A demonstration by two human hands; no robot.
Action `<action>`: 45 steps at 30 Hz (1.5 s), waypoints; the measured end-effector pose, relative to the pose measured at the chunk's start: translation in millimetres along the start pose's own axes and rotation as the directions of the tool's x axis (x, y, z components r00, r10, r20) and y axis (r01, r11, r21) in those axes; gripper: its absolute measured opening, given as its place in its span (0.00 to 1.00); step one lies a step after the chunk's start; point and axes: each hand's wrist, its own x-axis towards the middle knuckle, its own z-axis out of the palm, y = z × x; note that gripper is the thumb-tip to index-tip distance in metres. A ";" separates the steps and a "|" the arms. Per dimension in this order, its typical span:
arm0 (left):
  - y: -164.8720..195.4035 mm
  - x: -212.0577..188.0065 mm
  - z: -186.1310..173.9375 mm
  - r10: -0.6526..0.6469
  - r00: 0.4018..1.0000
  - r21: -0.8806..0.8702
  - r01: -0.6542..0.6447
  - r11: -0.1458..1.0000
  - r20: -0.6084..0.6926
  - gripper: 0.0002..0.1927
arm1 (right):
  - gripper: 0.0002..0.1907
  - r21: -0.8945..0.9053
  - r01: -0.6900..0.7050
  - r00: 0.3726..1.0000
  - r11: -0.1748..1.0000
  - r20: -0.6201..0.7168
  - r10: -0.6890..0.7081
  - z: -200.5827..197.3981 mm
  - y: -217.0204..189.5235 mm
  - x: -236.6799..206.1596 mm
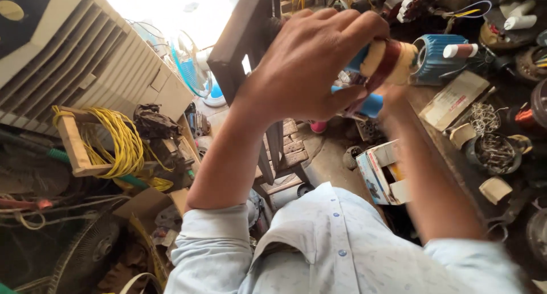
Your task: The person winds copper wire around a blue cylindrical tube fitted with wooden end pieces, mounted on a wooden winding frame. They rotate and reposition the assembly, guide and tighten the wire loops by hand, and adjust the wound coils along the tube.
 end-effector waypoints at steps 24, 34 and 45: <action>-1.1 1.4 4.0 -0.051 0.999 0.073 0.050 0.996 0.009 0.38 | 0.07 -0.212 0.437 0.862 0.874 0.376 -0.339 -57.2 -135.8 -61.8; -0.3 -2.0 -6.9 -0.059 0.997 0.112 0.065 0.992 -0.059 0.30 | 0.07 -0.237 0.149 0.967 0.960 0.237 -0.092 51.7 -26.2 -91.8; 7.9 1.1 -9.3 0.067 0.998 0.010 -0.067 0.998 -0.010 0.27 | 0.06 -0.167 0.170 0.984 0.971 0.091 -0.156 1.7 -46.7 22.9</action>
